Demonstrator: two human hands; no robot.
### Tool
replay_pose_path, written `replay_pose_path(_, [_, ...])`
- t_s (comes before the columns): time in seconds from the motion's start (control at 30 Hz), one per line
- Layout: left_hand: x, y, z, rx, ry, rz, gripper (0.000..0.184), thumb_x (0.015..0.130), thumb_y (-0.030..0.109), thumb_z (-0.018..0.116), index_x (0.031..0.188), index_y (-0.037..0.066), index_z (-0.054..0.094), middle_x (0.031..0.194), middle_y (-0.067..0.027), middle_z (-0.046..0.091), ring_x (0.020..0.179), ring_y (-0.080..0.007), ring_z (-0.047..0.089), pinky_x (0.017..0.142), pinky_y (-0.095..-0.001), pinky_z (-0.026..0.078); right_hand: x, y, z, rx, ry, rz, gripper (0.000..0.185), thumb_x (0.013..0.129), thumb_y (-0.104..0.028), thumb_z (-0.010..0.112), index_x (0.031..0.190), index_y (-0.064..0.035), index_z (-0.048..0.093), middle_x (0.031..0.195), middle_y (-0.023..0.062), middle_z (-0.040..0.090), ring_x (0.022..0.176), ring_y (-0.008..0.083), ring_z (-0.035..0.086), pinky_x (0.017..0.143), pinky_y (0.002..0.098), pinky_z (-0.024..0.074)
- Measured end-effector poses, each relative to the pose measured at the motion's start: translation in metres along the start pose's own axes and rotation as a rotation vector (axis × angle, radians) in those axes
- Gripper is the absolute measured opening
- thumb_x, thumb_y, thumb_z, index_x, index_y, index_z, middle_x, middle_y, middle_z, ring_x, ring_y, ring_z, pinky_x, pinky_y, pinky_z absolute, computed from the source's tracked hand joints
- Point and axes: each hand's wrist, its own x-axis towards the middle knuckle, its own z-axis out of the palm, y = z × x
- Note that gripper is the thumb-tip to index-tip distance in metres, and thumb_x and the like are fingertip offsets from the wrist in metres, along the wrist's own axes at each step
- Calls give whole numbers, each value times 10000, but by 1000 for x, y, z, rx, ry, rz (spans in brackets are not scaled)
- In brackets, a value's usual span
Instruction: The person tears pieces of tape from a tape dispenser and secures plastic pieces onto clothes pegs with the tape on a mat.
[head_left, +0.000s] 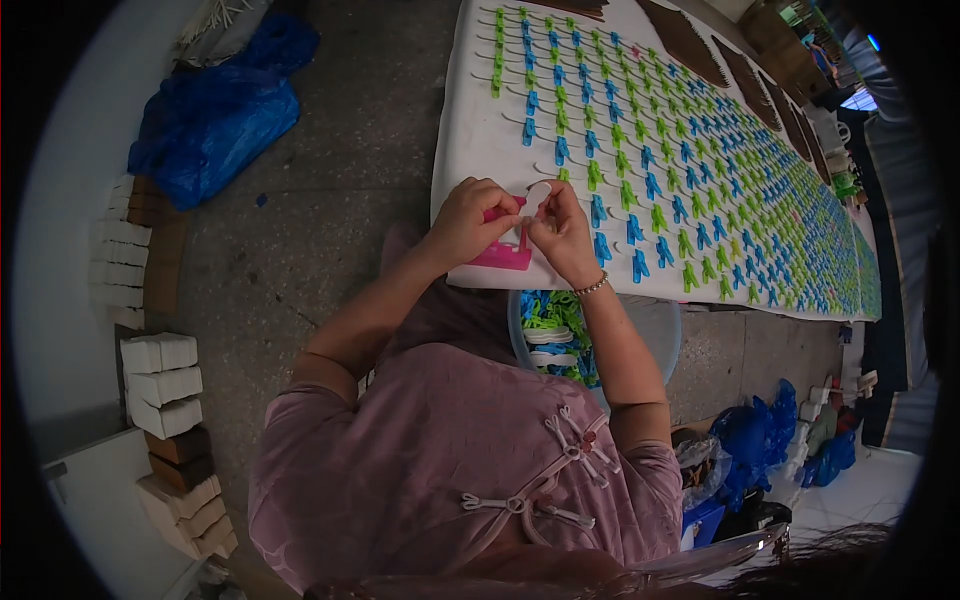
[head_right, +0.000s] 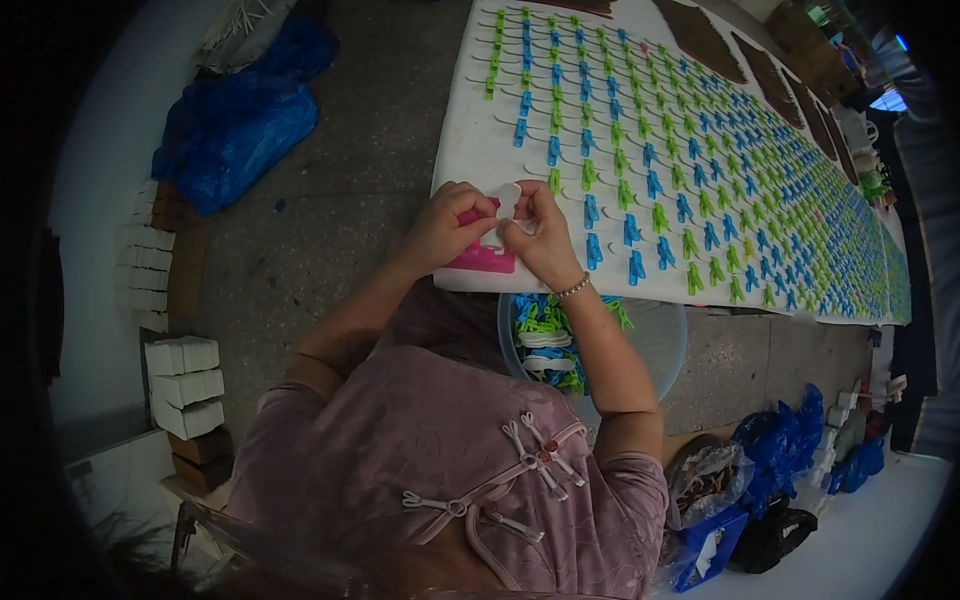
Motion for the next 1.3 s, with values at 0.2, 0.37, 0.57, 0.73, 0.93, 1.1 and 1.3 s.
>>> replay_pose_path(0.2, [5,19,-23,-44,70,-3,234,725,72,704,926,65,585,911,-73,609,878,-246,560,799,-359,447,1,-1,10,-113,1,-92,339,732,-10,642,1051,-36,530,821,42,523,756,144,511,701,264,439])
replay_pose_path(0.37, [10,24,-35,-70,-28,35,271,732,65,686,976,65,568,924,-60,593,895,-227,553,828,-353,447,2,-5,14,-232,-22,-182,313,720,-8,634,1023,-41,561,841,80,564,775,213,553,694,310,451])
replay_pose_path(0.57, [-1,11,-36,76,-66,49,240,743,74,681,960,83,580,887,-46,600,870,-226,552,800,-353,451,-2,0,0,-416,-45,-276,303,687,-7,630,980,-46,567,839,98,578,793,287,550,704,386,440])
replay_pose_path(0.73, [-5,-1,-24,14,-66,8,219,732,71,679,925,80,575,854,-39,611,844,-233,558,781,-359,449,-5,-3,-11,-527,-73,-291,287,680,-14,637,957,-44,570,812,103,586,776,311,546,713,404,431])
replay_pose_path(0.93, [-2,-3,-19,17,-75,4,218,714,75,683,900,77,569,815,-43,617,804,-240,570,749,-368,452,-6,0,-17,-586,-94,-297,286,690,-14,636,964,-53,567,819,91,573,787,281,535,721,371,424])
replay_pose_path(1.1, [2,-2,-10,39,-108,25,220,707,72,685,898,85,575,793,-36,627,787,-233,578,722,-376,452,-4,-13,-27,-639,-36,-359,283,684,-15,621,958,-64,573,815,92,584,788,293,543,731,394,420])
replay_pose_path(1.3, [21,8,15,46,-261,4,212,715,74,688,896,91,579,808,-27,647,797,-228,580,766,-368,437,-11,-37,-50,-738,2,-392,311,697,-12,633,997,-70,578,854,79,590,820,282,556,770,374,429])
